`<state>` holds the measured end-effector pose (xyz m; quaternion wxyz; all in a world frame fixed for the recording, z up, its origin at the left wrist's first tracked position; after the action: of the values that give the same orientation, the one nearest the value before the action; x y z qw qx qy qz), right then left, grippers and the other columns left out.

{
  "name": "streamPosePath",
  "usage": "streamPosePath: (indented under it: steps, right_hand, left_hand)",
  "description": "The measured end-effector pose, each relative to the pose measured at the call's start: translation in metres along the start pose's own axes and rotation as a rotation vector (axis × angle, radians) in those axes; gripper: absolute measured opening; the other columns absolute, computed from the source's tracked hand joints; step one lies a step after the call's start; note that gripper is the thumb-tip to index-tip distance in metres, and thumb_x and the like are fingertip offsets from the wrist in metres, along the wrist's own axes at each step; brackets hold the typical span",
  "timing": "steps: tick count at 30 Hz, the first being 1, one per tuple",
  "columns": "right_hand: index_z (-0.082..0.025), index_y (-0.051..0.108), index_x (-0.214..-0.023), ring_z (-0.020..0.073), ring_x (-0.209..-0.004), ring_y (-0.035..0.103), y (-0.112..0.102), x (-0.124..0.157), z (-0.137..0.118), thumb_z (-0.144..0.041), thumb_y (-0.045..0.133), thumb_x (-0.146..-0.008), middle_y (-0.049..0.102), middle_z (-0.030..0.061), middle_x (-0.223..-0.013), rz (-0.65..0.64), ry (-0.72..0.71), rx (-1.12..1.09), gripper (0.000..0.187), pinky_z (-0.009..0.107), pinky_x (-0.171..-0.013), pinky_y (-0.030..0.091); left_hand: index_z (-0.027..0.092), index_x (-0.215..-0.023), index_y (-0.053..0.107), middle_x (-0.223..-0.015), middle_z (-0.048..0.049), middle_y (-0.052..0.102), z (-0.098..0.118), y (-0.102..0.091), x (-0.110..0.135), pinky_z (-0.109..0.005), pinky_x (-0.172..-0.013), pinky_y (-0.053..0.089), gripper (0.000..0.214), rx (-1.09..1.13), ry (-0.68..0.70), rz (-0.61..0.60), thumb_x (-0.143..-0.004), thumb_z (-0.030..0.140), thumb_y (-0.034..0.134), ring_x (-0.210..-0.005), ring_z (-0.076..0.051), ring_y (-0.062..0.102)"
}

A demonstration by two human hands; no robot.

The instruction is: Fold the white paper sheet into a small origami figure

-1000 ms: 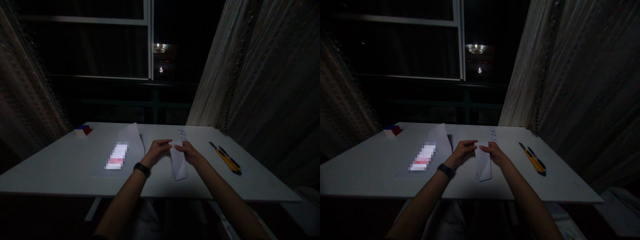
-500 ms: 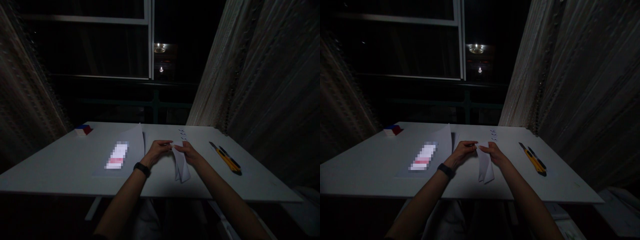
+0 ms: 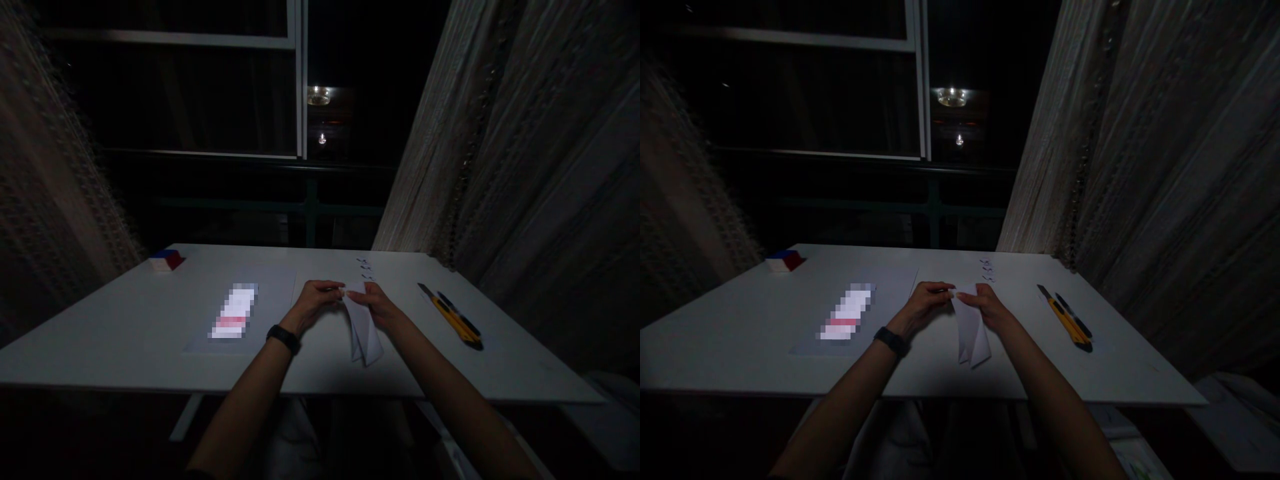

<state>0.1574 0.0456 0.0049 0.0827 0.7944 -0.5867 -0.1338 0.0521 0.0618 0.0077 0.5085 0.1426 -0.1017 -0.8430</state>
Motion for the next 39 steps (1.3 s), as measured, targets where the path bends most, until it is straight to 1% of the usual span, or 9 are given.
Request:
streamPosePath:
  steps: [4, 8, 12, 16, 22, 27, 33, 37, 39]
  right_hand:
    - [-0.011, 0.068, -0.079, 0.0177, -0.060, 0.062, -0.001, 0.001, -0.003, -0.026, 0.078, -0.055, 0.069, 0.0069, -0.072, 0.026, -0.008, 0.004, 0.030, 0.030, -0.063, 0.047]
    - [-0.011, 0.068, -0.079, 0.0179, -0.059, 0.062, -0.007, 0.002, -0.007, -0.027, 0.078, -0.053, 0.069, 0.0069, -0.072, 0.111, -0.030, 0.035, 0.032, 0.029, -0.059, 0.046]
    - [-0.012, 0.068, -0.074, 0.0173, -0.054, 0.060, -0.010, 0.003, -0.011, -0.032, 0.078, -0.052, 0.068, 0.0059, -0.067, 0.178, -0.063, 0.111, 0.031, 0.028, -0.053, 0.044]
    - [-0.012, 0.067, -0.069, 0.0158, -0.051, 0.057, -0.014, 0.003, -0.015, -0.035, 0.077, -0.053, 0.066, 0.0043, -0.063, 0.220, -0.117, 0.203, 0.030, 0.027, -0.051, 0.042]
    - [-0.011, 0.066, -0.068, 0.0161, -0.051, 0.057, -0.016, 0.002, -0.014, -0.038, 0.077, -0.053, 0.065, 0.0054, -0.062, 0.229, -0.119, 0.244, 0.032, 0.028, -0.049, 0.042]
    - [-0.011, 0.067, -0.068, 0.0158, -0.051, 0.057, -0.013, 0.003, -0.016, -0.038, 0.077, -0.053, 0.066, 0.0056, -0.062, 0.228, -0.117, 0.242, 0.032, 0.028, -0.050, 0.042]
    - [-0.012, 0.067, -0.068, 0.0167, -0.053, 0.058, -0.013, 0.002, -0.016, -0.038, 0.076, -0.053, 0.067, 0.0052, -0.064, 0.227, -0.128, 0.252, 0.031, 0.029, -0.052, 0.043]
    - [-0.013, 0.068, -0.071, 0.0175, -0.055, 0.059, -0.013, 0.001, -0.013, -0.037, 0.076, -0.055, 0.068, 0.0054, -0.067, 0.219, -0.132, 0.254, 0.031, 0.028, -0.052, 0.043]
    - [-0.013, 0.068, -0.072, 0.0177, -0.055, 0.059, -0.013, 0.001, -0.012, -0.038, 0.076, -0.055, 0.068, 0.0058, -0.067, 0.214, -0.127, 0.249, 0.031, 0.028, -0.051, 0.044]
  left_hand:
    - [0.011, -0.086, 0.071, -0.070, -0.0060, 0.065, 0.002, -0.002, -0.001, -0.022, -0.056, 0.043, 0.038, 0.006, 0.013, 0.019, -0.052, 0.025, 0.080, -0.059, -0.010, 0.057]
    - [0.011, -0.086, 0.071, -0.072, -0.0075, 0.066, 0.001, -0.008, -0.002, -0.023, -0.056, 0.044, 0.040, 0.000, 0.022, 0.085, -0.051, 0.027, 0.080, -0.060, -0.012, 0.058]
    - [0.011, -0.089, 0.070, -0.079, -0.0098, 0.068, 0.001, -0.012, -0.002, -0.025, -0.060, 0.046, 0.043, 0.010, 0.032, 0.128, -0.050, 0.027, 0.081, -0.065, -0.014, 0.060]
    - [0.010, -0.088, 0.070, -0.082, -0.0111, 0.068, 0.002, -0.014, -0.002, -0.027, -0.063, 0.048, 0.043, 0.001, 0.039, 0.149, -0.050, 0.028, 0.080, -0.069, -0.016, 0.061]
    - [0.011, -0.084, 0.071, -0.079, -0.0108, 0.068, 0.001, -0.017, -0.004, -0.027, -0.063, 0.048, 0.041, -0.025, 0.051, 0.161, -0.049, 0.030, 0.081, -0.069, -0.017, 0.061]
    - [0.010, -0.083, 0.071, -0.076, -0.0099, 0.068, 0.005, -0.014, -0.002, -0.028, -0.062, 0.048, 0.039, -0.043, 0.089, 0.142, -0.052, 0.032, 0.079, -0.066, -0.016, 0.061]
    - [0.011, -0.098, 0.068, -0.074, -0.0082, 0.067, 0.009, -0.012, 0.000, -0.027, -0.058, 0.047, 0.052, -0.033, 0.116, 0.132, -0.052, 0.031, 0.079, -0.062, -0.014, 0.060]
    - [0.009, -0.092, 0.069, -0.073, -0.0098, 0.068, 0.009, -0.014, 0.000, -0.027, -0.059, 0.047, 0.047, -0.076, 0.119, 0.166, -0.052, 0.032, 0.079, -0.061, -0.015, 0.060]
    - [0.010, -0.094, 0.069, -0.072, -0.0088, 0.068, 0.010, -0.014, 0.000, -0.026, -0.058, 0.046, 0.048, -0.087, 0.121, 0.171, -0.052, 0.032, 0.079, -0.060, -0.014, 0.059]
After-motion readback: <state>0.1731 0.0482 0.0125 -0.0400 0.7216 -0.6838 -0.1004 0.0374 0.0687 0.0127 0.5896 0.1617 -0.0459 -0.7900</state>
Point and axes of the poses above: each hand's wrist, its own x-axis away from the middle knuckle, its own y-axis out of the palm, z = x × y, the point moved 9 cm from there along -x, towards the middle knuckle
